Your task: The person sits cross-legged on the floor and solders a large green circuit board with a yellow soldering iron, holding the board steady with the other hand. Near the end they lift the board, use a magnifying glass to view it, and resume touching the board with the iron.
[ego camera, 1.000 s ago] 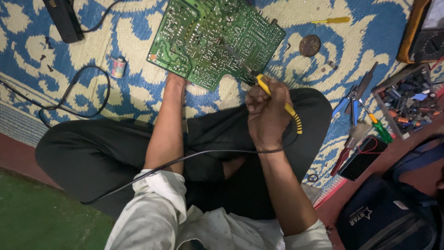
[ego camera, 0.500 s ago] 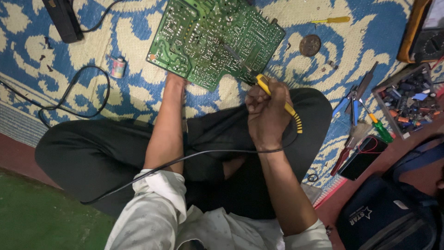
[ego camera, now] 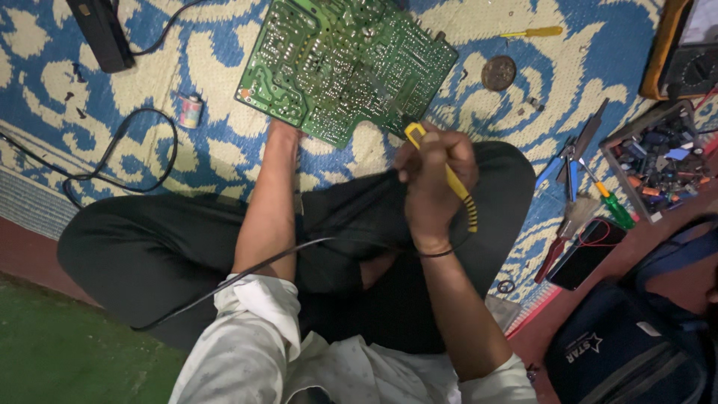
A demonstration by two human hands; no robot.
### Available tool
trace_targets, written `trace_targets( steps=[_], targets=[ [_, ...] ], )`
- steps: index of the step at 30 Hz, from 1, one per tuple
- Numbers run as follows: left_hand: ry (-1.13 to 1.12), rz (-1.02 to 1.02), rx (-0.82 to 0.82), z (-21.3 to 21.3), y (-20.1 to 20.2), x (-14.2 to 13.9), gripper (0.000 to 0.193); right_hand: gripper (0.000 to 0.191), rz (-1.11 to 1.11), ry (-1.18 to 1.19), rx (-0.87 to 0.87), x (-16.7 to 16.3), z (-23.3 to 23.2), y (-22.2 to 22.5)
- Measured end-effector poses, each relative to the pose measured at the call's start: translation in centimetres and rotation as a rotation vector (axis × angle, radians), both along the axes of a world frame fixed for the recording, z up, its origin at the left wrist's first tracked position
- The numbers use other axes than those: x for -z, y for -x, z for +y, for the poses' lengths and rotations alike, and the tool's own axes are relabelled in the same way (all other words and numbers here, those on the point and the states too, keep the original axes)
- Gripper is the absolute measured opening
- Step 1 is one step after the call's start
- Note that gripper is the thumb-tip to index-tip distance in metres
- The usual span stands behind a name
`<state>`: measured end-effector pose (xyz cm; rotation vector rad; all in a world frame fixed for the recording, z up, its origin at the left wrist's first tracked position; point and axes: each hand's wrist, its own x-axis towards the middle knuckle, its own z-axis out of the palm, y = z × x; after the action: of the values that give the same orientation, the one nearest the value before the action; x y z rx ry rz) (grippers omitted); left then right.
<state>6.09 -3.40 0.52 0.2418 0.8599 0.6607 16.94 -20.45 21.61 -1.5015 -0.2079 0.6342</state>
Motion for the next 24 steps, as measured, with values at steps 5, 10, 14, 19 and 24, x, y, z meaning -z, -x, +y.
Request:
trace_targets(
  steps=[5,10,14,19,24],
  targets=[
    [0.027,-0.029,0.012,0.0,0.2,0.5,0.036,0.013,-0.031,-0.016,-0.057,0.1,0.0,0.2],
    [0.006,-0.012,0.0,0.0,0.1,0.4,0.035,0.014,0.03,-0.019,-0.049,0.1,0.1,0.3],
    [0.018,0.016,0.003,0.3,0.1,-0.1,0.036,0.014,-0.005,-0.045,-0.082,0.0,0.0,0.6],
    [-0.009,0.031,0.009,0.4,0.0,-0.9,0.034,0.012,-0.002,-0.032,-0.08,0.0,0.0,0.8],
    [0.105,-0.018,-0.004,0.5,-0.1,-1.3,0.037,0.01,-0.013,0.02,-0.062,0.2,0.2,0.9]
  ],
)
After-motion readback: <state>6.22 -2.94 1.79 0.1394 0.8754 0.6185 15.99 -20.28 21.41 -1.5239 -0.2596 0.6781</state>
